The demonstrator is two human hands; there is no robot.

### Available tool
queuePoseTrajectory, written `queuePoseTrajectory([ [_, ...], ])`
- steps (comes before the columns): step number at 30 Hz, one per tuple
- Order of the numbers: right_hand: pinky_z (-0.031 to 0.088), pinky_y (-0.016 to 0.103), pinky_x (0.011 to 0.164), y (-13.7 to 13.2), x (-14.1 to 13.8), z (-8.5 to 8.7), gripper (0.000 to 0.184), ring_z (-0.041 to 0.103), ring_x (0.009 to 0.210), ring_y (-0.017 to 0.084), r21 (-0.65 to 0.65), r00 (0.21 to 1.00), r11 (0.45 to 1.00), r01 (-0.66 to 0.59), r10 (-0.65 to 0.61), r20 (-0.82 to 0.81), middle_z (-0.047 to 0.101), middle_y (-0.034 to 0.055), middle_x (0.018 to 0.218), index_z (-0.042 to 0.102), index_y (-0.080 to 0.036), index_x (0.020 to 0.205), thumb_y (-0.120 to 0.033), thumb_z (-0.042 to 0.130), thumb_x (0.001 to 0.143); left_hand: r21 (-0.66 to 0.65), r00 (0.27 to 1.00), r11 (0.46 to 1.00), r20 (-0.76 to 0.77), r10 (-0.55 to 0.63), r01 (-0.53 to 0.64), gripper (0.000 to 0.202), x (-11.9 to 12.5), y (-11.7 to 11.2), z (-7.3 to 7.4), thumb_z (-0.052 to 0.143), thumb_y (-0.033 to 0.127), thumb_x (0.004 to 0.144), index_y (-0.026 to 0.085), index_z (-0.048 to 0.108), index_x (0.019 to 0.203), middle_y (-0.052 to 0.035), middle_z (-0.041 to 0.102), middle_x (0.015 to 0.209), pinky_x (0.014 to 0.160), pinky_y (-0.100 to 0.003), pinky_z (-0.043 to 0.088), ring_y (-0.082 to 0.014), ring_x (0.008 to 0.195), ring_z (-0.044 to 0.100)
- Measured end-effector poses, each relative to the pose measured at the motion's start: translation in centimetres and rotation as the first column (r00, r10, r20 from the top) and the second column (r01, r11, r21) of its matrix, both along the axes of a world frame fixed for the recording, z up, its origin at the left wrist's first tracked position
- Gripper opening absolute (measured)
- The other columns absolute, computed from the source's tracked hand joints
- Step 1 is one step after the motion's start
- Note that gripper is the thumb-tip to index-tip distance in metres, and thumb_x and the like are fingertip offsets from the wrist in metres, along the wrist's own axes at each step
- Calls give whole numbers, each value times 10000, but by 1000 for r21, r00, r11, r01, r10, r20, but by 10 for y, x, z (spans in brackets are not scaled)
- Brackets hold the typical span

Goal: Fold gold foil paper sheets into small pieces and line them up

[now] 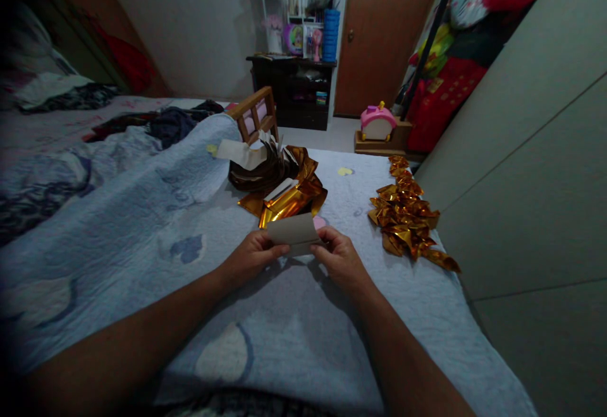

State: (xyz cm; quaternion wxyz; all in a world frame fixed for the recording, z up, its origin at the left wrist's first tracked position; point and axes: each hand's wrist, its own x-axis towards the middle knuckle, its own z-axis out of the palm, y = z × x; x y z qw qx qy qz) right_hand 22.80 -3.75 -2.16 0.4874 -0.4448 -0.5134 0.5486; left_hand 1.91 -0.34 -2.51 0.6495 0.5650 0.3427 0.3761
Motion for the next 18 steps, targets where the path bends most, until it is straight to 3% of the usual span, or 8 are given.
queuePoseTrajectory([
  [3,437,329,756,1,2,2,93,547,832,197,101,993,995,11,-23,113,633,24,891,713,-250,854,-331,711,808,25,996,999,-85,35,-33,343,-3,0,0,808,397,761,120,760,957,-11,651,636,499,-211,400,-86,507,499],
  [6,431,355,826,2,3,3,51,530,893,213,225,968,972,70,-121,221,605,30,939,723,-263,831,-301,712,798,71,988,997,-150,47,-37,309,-5,-3,0,755,374,820,121,756,999,5,629,565,456,-195,390,-76,448,476],
  [8,429,368,875,2,4,3,48,528,919,220,303,941,942,142,-223,253,576,32,939,729,-264,820,-275,726,774,176,985,983,-157,72,-44,266,-5,-4,0,712,343,860,134,756,1017,-31,705,685,510,-212,471,-100,514,571],
  [10,436,367,882,2,5,1,56,527,897,216,349,917,917,194,-296,267,551,31,912,736,-261,807,-247,732,753,353,982,934,-151,117,-57,201,-6,-6,2,679,307,885,159,768,988,-77,763,896,654,-268,566,-153,696,686],
  [14,473,349,785,0,4,0,125,532,775,191,254,950,950,180,-236,207,567,8,815,733,-271,886,-242,721,765,639,968,768,-163,191,-44,169,-9,-7,7,624,207,912,198,779,978,-102,772,1089,952,-369,556,-219,1025,717],
  [18,520,371,865,-2,-3,2,197,628,989,216,86,995,991,99,-97,-37,669,40,1141,691,-272,949,-293,760,765,699,953,714,-200,228,-24,241,-11,-7,7,598,125,896,214,769,1040,-98,764,1145,966,-365,554,-214,1055,717],
])
